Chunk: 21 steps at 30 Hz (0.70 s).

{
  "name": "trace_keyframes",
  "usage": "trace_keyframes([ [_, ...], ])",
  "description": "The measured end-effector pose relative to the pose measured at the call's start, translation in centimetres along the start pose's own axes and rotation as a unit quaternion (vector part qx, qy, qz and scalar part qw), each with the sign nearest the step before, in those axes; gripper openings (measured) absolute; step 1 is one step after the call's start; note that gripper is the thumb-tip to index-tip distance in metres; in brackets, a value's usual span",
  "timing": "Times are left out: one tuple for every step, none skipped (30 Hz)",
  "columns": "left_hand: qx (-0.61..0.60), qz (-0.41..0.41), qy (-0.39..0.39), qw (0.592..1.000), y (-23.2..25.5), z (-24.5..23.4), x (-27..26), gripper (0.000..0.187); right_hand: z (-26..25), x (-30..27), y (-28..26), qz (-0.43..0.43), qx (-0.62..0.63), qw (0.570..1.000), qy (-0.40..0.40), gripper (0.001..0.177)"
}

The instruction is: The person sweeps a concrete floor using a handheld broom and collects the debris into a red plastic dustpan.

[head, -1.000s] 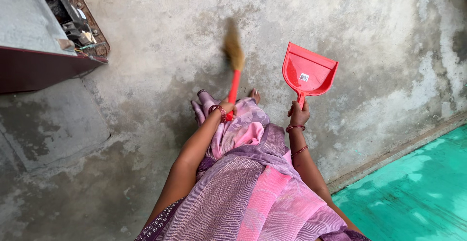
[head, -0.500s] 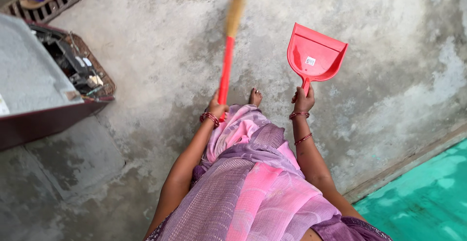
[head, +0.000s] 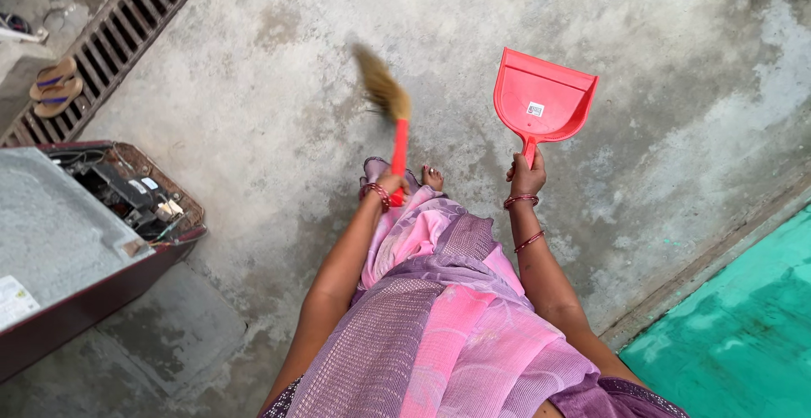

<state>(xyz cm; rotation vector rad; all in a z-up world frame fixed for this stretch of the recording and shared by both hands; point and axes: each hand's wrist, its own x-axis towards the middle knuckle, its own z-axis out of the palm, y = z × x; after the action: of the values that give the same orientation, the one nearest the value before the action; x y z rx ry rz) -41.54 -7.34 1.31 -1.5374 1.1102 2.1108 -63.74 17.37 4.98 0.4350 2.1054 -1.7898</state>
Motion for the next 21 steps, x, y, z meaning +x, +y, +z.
trace_keyframes([
  [0.004, -0.009, -0.039, 0.999, 0.6, 1.2, 0.4, 0.036, 0.1, 0.4, -0.2, -0.001, -0.004, 1.0, 0.006, 0.045],
  [0.026, 0.009, -0.065, 0.998, 1.6, 2.1, 0.7, 0.042, 0.2, 0.9, -0.5, -0.002, -0.001, 1.0, 0.008, 0.046],
  [0.046, 0.024, -0.09, 0.995, 2.6, 2.9, 0.7, 0.048, 0.2, 1.3, -0.7, -0.002, 0.0, 1.0, 0.01, 0.047],
  [0.066, 0.04, -0.115, 0.99, 3.6, 3.4, 0.5, 0.054, 0.3, 1.6, -0.8, -0.002, 0.001, 1.0, 0.012, 0.047],
  [0.075, 0.035, -0.11, 0.99, 4.8, 3.6, 0.1, 0.067, 0.4, 1.9, -0.9, -0.003, 0.003, 1.0, 0.014, 0.048],
  [0.085, 0.031, -0.104, 0.991, 6.1, 3.7, -0.4, 0.08, 0.6, 2.2, -1.1, -0.004, 0.005, 1.0, 0.015, 0.048],
  [0.093, 0.026, -0.099, 0.99, 7.2, 3.9, -1.0, 0.093, 0.7, 2.4, -1.3, -0.005, 0.006, 1.0, 0.017, 0.048],
  [0.084, 0.036, -0.098, 0.991, 8.2, 3.9, -1.6, 0.096, 1.0, 2.6, -1.6, -0.007, 0.006, 1.0, 0.019, 0.049],
  [0.074, 0.046, -0.097, 0.991, 9.1, 3.8, -2.2, 0.099, 1.3, 2.9, -1.9, -0.01, 0.005, 1.0, 0.021, 0.049],
  [0.064, 0.057, -0.096, 0.992, 9.9, 3.7, -2.5, 0.102, 1.6, 3.1, -2.3, -0.014, 0.005, 1.0, 0.023, 0.05],
  [0.061, 0.078, -0.082, 0.992, 10.9, 3.8, -2.6, 0.104, 2.0, 3.4, -2.8, -0.023, 0.003, 1.0, 0.019, 0.05],
  [0.057, 0.1, -0.067, 0.991, 11.8, 3.7, -2.4, 0.107, 2.5, 3.7, -3.3, -0.031, 0.002, 0.999, 0.016, 0.05],
  [0.054, 0.12, -0.053, 0.99, 12.4, 3.6, -2.1, 0.109, 2.8, 3.9, -3.7, -0.039, -0.001, 0.999, 0.014, 0.05],
  [0.043, 0.136, -0.027, 0.989, 13.2, 3.2, -1.5, 0.104, 3.4, 4.2, -4.1, -0.035, 0.004, 0.999, 0.017, 0.051],
  [0.031, 0.152, -0.001, 0.988, 14.3, 2.7, -0.5, 0.1, 4.0, 4.7, -4.6, -0.031, 0.008, 0.999, 0.021, 0.051],
  [0.019, 0.168, 0.024, 0.985, 15.3, 2.0, 0.8, 0.095, 4.5, 5.2, -5.0, -0.027, 0.012, 0.999, 0.024, 0.052],
  [-0.015, 0.184, 0.048, 0.982, 16.3, 1.4, 2.2, 0.088, 5.0, 5.7, -5.4, -0.031, 0.01, 0.999, 0.024, 0.051],
  [-0.049, 0.199, 0.072, 0.976, 17.3, 0.8, 3.7, 0.081, 5.5, 6.3, -5.8, -0.035, 0.007, 0.999, 0.023, 0.05],
  [-0.084, 0.213, 0.097, 0.969, 18.1, -0.1, 5.1, 0.075, 6.0, 6.9, -6.2, -0.04, 0.004, 0.999, 0.021, 0.049],
  [-0.105, 0.197, 0.117, 0.968, 18.8, -1.2, 6.1, 0.071, 6.4, 7.3, -6.5, -0.044, 0.001, 0.999, 0.023, 0.049],
  [-0.127, 0.182, 0.137, 0.965, 19.7, -2.3, 7.1, 0.067, 6.9, 7.9, -6.9, -0.051, -0.001, 0.998, 0.024, 0.048],
])
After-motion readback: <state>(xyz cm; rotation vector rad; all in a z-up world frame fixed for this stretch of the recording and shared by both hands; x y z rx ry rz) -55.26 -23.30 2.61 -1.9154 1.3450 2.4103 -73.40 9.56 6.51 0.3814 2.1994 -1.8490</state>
